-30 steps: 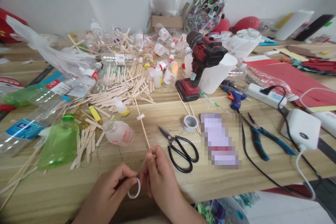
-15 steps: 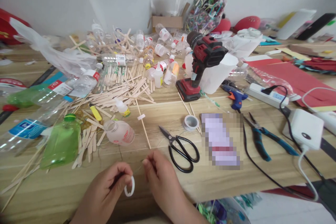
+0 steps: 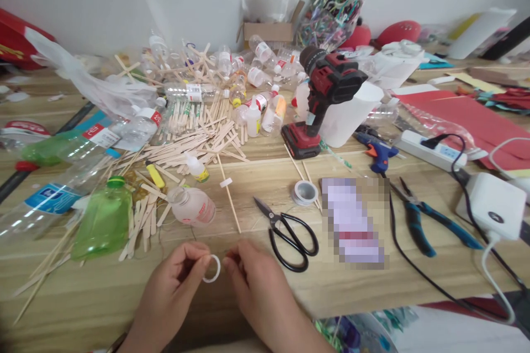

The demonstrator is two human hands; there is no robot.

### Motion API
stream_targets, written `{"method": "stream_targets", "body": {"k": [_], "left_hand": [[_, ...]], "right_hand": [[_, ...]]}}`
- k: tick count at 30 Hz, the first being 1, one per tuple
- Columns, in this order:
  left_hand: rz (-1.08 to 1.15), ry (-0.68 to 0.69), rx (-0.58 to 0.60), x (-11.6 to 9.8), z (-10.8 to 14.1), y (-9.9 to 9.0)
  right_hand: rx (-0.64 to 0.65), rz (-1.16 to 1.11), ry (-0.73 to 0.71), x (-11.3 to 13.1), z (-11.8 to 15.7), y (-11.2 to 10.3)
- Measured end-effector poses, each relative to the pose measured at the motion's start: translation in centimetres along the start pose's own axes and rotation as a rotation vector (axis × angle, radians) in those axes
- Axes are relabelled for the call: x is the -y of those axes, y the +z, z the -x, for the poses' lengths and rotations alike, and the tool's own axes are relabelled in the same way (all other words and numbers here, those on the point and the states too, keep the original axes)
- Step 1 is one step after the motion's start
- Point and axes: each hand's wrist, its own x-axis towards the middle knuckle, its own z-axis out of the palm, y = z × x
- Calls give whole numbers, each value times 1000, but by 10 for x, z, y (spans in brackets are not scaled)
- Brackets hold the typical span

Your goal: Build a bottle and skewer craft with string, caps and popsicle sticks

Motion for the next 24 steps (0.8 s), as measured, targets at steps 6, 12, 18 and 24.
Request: {"method": "stream_targets", "body": {"k": [6,12,18,24], "left_hand": [[98,-105,-96,-4,-5,6],[332,-199,-58,-4,-5,10],[545,-359,-15,6,-4,14],[584,-377,-73,6,-6,16]], "right_hand": [[-174,194,-281,12,3,-8],[-176,333,-302,11,1,3],[-119,87,-150,5,-5,8],[-177,-160,-74,5,-7,12]]}}
